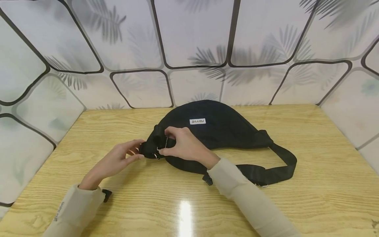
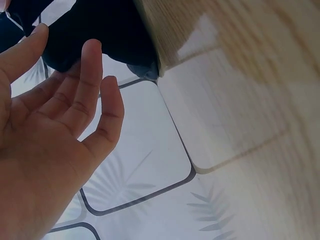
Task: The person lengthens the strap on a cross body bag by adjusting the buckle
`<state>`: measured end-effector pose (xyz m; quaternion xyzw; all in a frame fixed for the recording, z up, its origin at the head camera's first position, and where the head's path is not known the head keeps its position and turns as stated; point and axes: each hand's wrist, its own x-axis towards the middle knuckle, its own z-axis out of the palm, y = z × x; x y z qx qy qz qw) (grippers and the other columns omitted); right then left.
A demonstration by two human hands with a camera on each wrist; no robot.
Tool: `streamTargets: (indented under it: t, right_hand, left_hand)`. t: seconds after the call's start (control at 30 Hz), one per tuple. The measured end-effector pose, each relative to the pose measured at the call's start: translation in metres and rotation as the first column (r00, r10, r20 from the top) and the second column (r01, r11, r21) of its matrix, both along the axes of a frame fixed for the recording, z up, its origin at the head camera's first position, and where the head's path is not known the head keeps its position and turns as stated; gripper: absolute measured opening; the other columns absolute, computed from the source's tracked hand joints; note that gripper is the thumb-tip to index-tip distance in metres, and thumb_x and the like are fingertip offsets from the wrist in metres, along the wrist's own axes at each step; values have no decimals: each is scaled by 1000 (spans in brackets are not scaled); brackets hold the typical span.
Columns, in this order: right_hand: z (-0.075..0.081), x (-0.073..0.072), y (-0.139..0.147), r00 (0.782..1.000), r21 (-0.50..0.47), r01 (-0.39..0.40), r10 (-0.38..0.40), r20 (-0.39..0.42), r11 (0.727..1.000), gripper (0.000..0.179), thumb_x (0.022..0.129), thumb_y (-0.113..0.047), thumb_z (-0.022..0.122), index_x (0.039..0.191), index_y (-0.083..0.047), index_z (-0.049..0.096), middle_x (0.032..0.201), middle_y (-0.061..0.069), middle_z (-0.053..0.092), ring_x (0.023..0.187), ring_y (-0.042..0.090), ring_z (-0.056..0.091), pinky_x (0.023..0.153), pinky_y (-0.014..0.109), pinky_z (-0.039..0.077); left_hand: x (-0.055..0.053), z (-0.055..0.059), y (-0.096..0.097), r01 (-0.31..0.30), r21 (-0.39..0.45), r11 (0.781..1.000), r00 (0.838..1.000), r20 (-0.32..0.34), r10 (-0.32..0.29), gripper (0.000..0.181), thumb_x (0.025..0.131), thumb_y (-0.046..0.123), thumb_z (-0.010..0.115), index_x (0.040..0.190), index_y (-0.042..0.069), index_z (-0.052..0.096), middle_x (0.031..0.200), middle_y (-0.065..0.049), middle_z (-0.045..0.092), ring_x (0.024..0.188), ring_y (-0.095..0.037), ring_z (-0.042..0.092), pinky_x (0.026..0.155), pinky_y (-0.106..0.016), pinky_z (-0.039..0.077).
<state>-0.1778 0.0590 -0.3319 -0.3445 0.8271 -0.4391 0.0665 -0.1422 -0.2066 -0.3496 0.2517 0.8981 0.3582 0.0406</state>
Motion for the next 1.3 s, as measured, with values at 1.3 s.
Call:
streamTargets:
  t: [1.3]
  right_hand:
    - [2,6,69,996,17,54,-53,-68,998,36,83,-10,81,114,-2,67,78,-5,67,67,18,55,75,42,43]
  left_hand:
    - [0,0,-2,8,-53,999,1000,29,-6,44,99,5,65,139,-8,52,106,-11,68,95,-25,66,82,-43,55]
